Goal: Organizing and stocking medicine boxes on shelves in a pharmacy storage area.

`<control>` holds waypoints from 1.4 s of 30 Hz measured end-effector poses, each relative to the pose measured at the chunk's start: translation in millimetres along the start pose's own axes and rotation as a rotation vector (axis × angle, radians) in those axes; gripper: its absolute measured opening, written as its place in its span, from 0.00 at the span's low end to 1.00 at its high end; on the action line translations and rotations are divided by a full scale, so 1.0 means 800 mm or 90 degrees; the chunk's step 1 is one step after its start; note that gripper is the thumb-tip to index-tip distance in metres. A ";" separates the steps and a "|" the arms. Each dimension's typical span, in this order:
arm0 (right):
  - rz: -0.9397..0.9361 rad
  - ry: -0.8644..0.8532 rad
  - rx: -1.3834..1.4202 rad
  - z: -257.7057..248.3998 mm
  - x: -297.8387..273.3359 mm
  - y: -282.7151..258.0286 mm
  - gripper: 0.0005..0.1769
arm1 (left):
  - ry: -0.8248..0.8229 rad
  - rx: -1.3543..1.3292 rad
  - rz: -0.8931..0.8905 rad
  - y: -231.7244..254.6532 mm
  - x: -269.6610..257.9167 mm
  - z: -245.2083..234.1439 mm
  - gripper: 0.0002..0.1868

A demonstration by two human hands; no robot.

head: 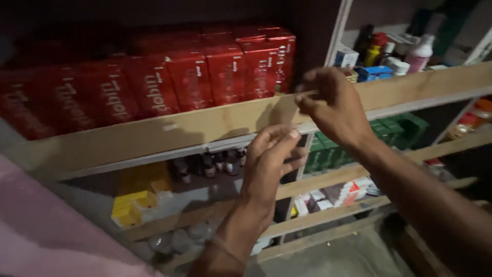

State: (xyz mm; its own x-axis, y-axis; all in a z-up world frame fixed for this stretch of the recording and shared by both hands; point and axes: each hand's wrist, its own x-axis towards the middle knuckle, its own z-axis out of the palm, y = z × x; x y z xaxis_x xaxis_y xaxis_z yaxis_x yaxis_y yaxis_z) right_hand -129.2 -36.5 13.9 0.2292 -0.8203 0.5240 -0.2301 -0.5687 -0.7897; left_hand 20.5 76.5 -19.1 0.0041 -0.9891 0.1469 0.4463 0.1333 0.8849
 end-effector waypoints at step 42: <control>0.636 0.338 0.239 -0.608 -0.184 0.135 0.20 | -0.264 0.047 -0.245 -0.329 0.230 0.540 0.20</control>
State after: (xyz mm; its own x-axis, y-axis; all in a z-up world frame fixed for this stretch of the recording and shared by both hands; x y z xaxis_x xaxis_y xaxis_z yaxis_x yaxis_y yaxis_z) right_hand -648.1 -6.0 6.9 -0.3348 -0.8625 -0.3795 0.2274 0.3169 -0.9208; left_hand -482.7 -114.1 -33.7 -0.5049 -0.8620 -0.0440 0.2819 -0.2129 0.9355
